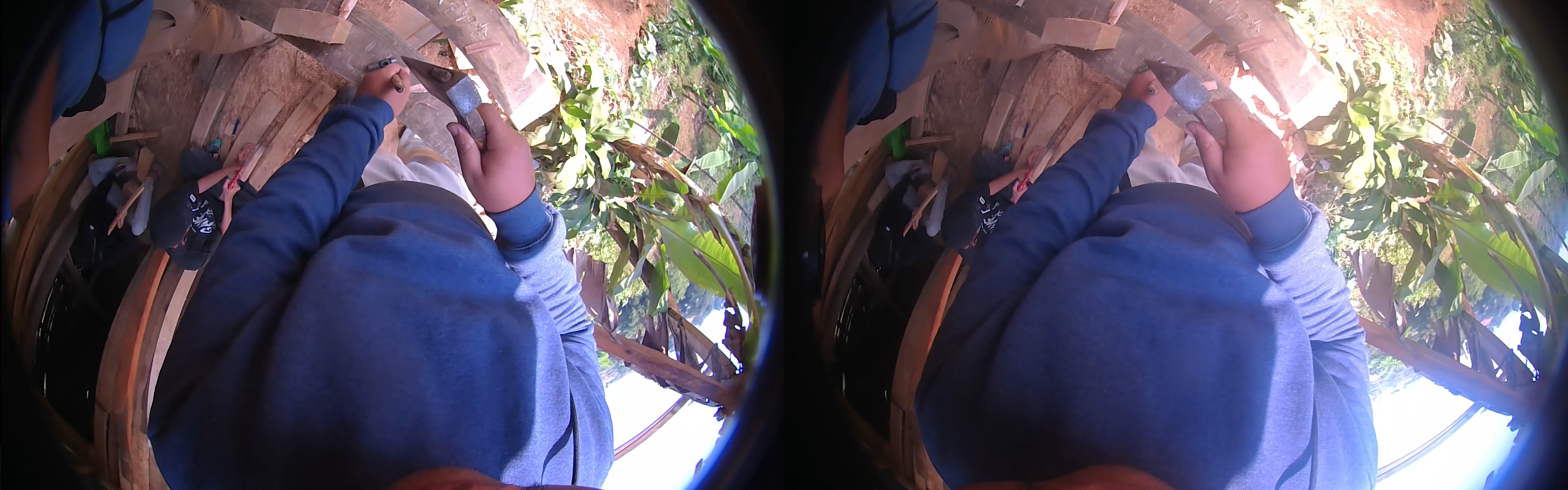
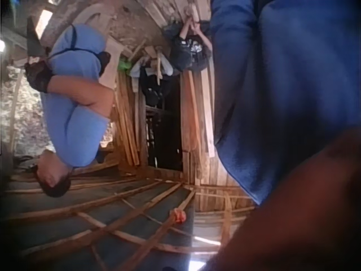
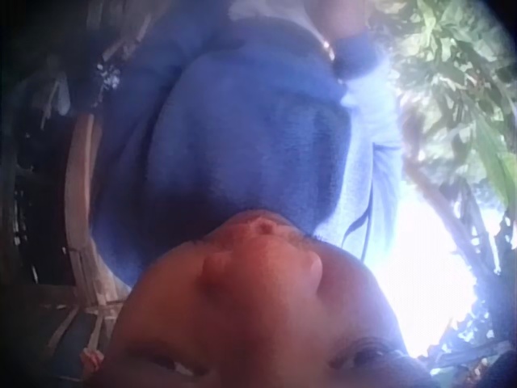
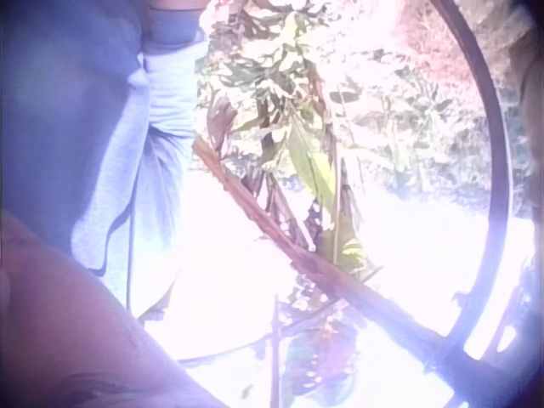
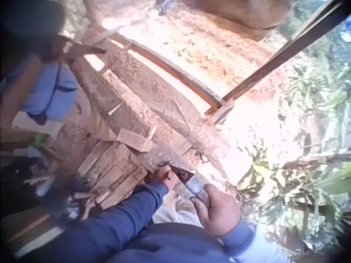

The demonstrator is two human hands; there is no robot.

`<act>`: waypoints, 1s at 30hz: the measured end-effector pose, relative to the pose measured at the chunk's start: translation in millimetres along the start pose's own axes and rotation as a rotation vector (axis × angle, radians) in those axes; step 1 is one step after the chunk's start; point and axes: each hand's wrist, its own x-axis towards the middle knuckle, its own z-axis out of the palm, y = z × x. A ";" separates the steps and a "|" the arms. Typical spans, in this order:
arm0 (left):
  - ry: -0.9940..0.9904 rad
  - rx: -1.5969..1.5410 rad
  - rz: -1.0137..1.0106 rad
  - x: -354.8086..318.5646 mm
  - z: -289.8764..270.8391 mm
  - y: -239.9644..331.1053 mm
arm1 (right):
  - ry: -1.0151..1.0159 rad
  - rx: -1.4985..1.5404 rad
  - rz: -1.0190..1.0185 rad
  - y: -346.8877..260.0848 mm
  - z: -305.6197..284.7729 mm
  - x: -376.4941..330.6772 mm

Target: The person uses a hammer to drive nails into wooden planks at a construction site. They position the nails and strike them repeatedly to secure the wood pieces together.

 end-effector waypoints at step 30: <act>0.011 -0.109 -0.016 -2.2 8.2 -9.1 | -0.059 -0.055 0.030 0.5 25.0 -4.3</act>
